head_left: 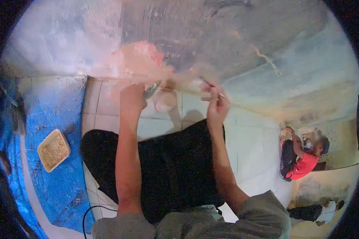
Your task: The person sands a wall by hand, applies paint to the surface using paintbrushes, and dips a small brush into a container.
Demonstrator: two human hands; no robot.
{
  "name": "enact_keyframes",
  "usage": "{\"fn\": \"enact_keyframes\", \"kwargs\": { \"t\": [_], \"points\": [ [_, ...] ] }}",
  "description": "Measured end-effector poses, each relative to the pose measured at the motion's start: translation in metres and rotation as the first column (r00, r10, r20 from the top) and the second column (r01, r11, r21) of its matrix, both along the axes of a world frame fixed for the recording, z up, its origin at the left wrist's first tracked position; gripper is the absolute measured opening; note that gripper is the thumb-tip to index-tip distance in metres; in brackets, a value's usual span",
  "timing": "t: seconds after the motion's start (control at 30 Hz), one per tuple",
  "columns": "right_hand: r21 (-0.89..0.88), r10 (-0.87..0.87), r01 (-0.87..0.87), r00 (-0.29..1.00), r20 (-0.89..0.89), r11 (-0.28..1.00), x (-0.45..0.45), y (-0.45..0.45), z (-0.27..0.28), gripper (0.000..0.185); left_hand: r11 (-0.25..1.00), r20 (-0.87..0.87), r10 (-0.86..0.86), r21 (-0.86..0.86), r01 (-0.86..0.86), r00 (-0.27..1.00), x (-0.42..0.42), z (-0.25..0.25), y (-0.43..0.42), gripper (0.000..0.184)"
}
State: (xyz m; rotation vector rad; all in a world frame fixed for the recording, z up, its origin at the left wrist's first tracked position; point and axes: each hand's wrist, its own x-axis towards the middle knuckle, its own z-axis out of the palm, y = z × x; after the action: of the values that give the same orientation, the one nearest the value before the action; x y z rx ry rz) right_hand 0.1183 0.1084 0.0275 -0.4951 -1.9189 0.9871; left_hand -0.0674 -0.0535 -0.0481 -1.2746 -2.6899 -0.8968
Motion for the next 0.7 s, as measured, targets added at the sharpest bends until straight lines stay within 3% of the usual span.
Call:
{"fn": "enact_keyframes", "kwargs": {
  "t": [0.03, 0.1, 0.13, 0.2, 0.33, 0.4, 0.43, 0.5, 0.53, 0.57, 0.6, 0.63, 0.7],
  "points": [
    [0.014, 0.001, -0.001, 1.000, -0.019, 1.000, -0.007, 0.002, 0.021, 0.028, 0.998, 0.013, 0.014, -0.055, -0.014, 1.000, 0.002, 0.004, 0.000, 0.024],
    [0.418, -0.120, 0.219, 0.960, -0.252, 0.882, -0.024, 0.011, 0.063, 0.029, 0.986, 0.050, 0.036, -0.164, -0.027, 0.998, 0.003, 0.004, 0.006, 0.025],
    [0.427, -0.125, 0.234, 0.955, -0.267, 0.873, -0.036, 0.018, 0.081, 0.029, 0.989, 0.036, 0.025, -0.150, -0.019, 0.999, 0.001, 0.002, 0.007, 0.025],
    [0.427, -0.090, 0.354, 0.846, -0.525, 0.832, -0.059, 0.031, 0.108, 0.028, 0.996, 0.069, 0.029, -0.088, -0.023, 0.997, 0.001, -0.003, 0.004, 0.024],
    [0.544, 0.028, 0.260, 0.885, -0.465, 0.798, -0.076, 0.046, 0.086, 0.027, 0.989, 0.064, 0.036, -0.145, -0.027, 0.997, 0.001, 0.000, 0.005, 0.021],
    [0.760, 0.045, 0.065, 0.991, -0.123, 0.647, -0.072, 0.038, 0.066, 0.027, 0.977, 0.063, 0.036, -0.214, -0.021, 0.997, -0.001, -0.005, 0.006, 0.019],
    [0.760, 0.040, 0.071, 0.991, -0.126, 0.646, -0.072, 0.040, 0.069, 0.027, 0.977, 0.060, 0.030, -0.214, -0.017, 0.998, -0.002, -0.003, 0.007, 0.019],
    [0.839, 0.068, 0.165, 0.970, -0.233, 0.519, -0.071, 0.046, 0.076, 0.024, 0.980, 0.075, 0.020, -0.198, -0.005, 0.997, 0.000, -0.001, 0.005, 0.020],
    [0.838, 0.071, 0.161, 0.970, -0.231, 0.521, -0.071, 0.042, 0.085, 0.024, 0.980, 0.078, 0.024, -0.199, -0.008, 0.997, 0.000, 0.001, 0.005, 0.020],
    [0.606, 0.046, 0.230, 0.914, -0.404, 0.761, -0.071, 0.035, 0.099, 0.019, 0.974, 0.088, 0.030, -0.226, -0.010, 0.996, 0.000, 0.003, 0.005, 0.020],
    [0.306, -0.036, 0.240, 0.836, -0.547, 0.921, -0.071, 0.032, 0.107, 0.015, 0.968, 0.098, 0.035, -0.250, -0.010, 0.995, 0.000, 0.004, 0.006, 0.021],
    [0.310, -0.033, 0.239, 0.837, -0.546, 0.920, -0.072, 0.034, 0.103, 0.015, 0.969, 0.100, 0.035, -0.247, -0.010, 0.994, 0.000, 0.002, 0.006, 0.021],
    [0.485, 0.044, 0.189, 0.902, -0.429, 0.854, -0.072, 0.038, 0.087, 0.015, 0.969, 0.051, 0.014, -0.249, 0.000, 0.999, -0.001, -0.002, 0.007, 0.020]
  ]
}}
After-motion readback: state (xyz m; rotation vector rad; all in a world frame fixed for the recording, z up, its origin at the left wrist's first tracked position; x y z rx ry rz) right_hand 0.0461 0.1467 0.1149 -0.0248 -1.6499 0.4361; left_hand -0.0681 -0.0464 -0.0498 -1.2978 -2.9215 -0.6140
